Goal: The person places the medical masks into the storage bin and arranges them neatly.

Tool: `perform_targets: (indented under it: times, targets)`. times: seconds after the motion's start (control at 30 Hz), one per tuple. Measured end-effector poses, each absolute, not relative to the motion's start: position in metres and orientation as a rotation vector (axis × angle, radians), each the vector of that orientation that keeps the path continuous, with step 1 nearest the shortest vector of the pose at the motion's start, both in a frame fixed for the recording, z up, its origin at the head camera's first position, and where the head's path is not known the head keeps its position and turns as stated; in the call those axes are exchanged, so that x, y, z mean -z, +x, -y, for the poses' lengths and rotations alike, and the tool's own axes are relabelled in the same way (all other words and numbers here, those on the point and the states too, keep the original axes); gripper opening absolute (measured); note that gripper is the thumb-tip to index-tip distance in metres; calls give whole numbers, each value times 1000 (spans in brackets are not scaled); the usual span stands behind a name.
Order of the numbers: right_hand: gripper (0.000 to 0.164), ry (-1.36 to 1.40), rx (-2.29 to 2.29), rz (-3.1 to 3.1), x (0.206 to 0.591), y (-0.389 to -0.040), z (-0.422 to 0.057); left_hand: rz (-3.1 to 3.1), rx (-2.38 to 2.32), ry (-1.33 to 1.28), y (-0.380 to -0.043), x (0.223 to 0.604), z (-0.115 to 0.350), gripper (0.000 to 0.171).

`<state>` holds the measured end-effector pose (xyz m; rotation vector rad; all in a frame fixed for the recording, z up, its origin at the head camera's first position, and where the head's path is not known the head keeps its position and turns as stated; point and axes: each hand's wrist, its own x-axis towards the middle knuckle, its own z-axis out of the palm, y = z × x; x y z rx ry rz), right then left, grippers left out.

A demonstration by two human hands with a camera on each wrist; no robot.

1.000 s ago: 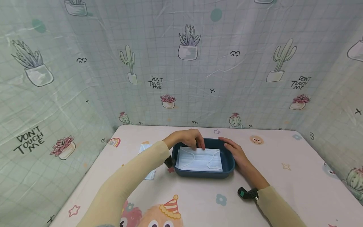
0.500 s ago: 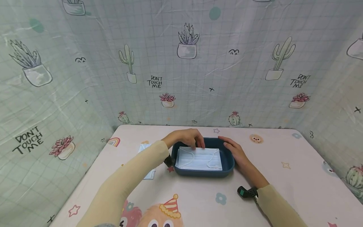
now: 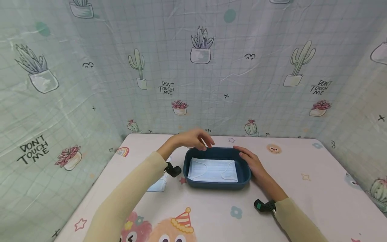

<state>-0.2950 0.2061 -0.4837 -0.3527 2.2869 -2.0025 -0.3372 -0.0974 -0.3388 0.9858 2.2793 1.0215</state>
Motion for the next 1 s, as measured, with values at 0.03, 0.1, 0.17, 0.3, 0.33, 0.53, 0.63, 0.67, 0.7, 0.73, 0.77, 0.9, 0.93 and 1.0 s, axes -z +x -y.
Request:
perform_targets:
  times: [0.03, 0.1, 0.17, 0.3, 0.33, 0.53, 0.63, 0.67, 0.7, 0.73, 0.77, 0.9, 0.93, 1.0]
  targets:
    - [45, -352, 2003, -2285, 484, -295, -206, -2283, -1077, 970, -336, 338, 102, 36]
    - [45, -355, 2005, -2282, 484, -295, -206, -2308, -1178, 936, -331, 337, 112, 36]
    - [45, -350, 2012, -2282, 484, -295, -206, -2333, -1255, 893, -326, 337, 122, 35]
    - [45, -348, 2014, -2286, 483, -295, -207, -2425, -1327, 808, -314, 345, 146, 33]
    - [45, -347, 2013, -2284, 483, -296, -206, -2449, -1343, 784, -310, 348, 153, 33]
    - [45, -336, 2009, -2275, 483, -295, -206, -2576, -1483, 568, -293, 366, 199, 34]
    - [44, -328, 2013, -2274, 482, -295, -206, -2662, -1537, 418, -287, 375, 223, 37]
    - [45, -326, 2011, -2273, 482, -295, -206, -2689, -1545, 369, -285, 378, 230, 38]
    - [45, -324, 2008, -2274, 482, -295, -207, -2707, -1562, 313, -283, 381, 238, 38]
    - [45, -321, 2005, -2275, 482, -295, -207, -2720, -1576, 262, -282, 384, 245, 38]
    - [45, -318, 2005, -2274, 482, -295, -207, -2730, -1588, 220, -280, 387, 251, 39]
    - [45, -317, 1998, -2281, 482, -295, -208, -2737, -1621, 50, -275, 401, 270, 44]
    - [45, -318, 1997, -2280, 482, -294, -207, -2738, -1627, 3, -274, 405, 273, 45]
    - [45, -322, 1990, -2283, 483, -294, -206, -2747, -1626, -92, -273, 414, 279, 47]
